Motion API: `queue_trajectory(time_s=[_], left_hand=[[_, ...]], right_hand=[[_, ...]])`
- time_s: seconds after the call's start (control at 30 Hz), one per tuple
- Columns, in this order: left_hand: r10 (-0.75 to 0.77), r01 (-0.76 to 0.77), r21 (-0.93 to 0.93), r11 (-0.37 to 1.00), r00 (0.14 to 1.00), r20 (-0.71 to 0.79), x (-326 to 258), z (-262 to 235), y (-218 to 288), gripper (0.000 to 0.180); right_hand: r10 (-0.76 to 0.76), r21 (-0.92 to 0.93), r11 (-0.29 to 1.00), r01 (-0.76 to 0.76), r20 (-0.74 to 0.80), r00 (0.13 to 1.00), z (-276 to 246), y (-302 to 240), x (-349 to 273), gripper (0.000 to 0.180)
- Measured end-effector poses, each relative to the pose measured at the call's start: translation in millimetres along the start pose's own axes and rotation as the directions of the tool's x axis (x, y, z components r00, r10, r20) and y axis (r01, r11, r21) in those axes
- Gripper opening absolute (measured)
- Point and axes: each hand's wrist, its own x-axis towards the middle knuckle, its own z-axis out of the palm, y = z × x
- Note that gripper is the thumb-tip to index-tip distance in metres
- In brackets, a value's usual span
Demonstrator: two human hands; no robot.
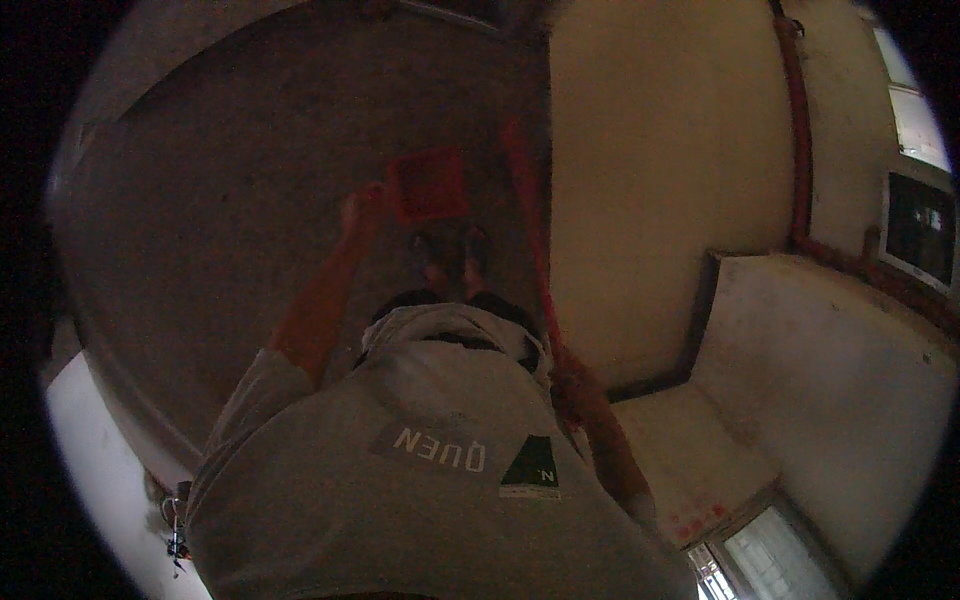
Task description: The person sweeps a tiled hallway and a concrete floor using a broom and a red dustpan, moving debris toward an open parking garage containing scooters.
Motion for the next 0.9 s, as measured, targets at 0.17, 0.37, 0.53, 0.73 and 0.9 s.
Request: queue_trajectory(time_s=[0.17, 0.37, 0.53, 0.73, 0.9], left_hand=[[-0.062, 0.061, 0.04, 0.997, 0.998, 0.033, -8, 0, 1, 0.031], [0.1, -0.104, 0.048, 0.993, 0.992, 0.075, -18, -22, -2, 0.034], [-0.031, 0.028, -0.092, 0.995, 0.999, -0.039, -18, -12, -15, 0.036], [-0.072, 0.075, -0.023, 0.997, 0.993, 0.095, -23, -25, -17, 0.034], [0.09, -0.13, 0.357, 0.925, 0.988, 0.126, -26, -37, -37, 0.03]], right_hand=[[0.206, -0.254, 0.951, -0.175, 0.101, 0.973, -31, -18, -15, 0.035], [0.062, 0.048, 0.996, -0.072, 0.181, 0.982, -31, -59, -74, 0.041], [-0.215, -0.468, 0.855, 0.224, 0.073, 0.974, -9, -38, -18, 0.047], [-0.225, -0.243, 0.936, 0.253, 0.138, 0.964, 35, -38, 10, 0.041], [0.041, 0.013, 0.999, -0.045, 0.217, 0.975, 16, -76, -40, 0.044]])
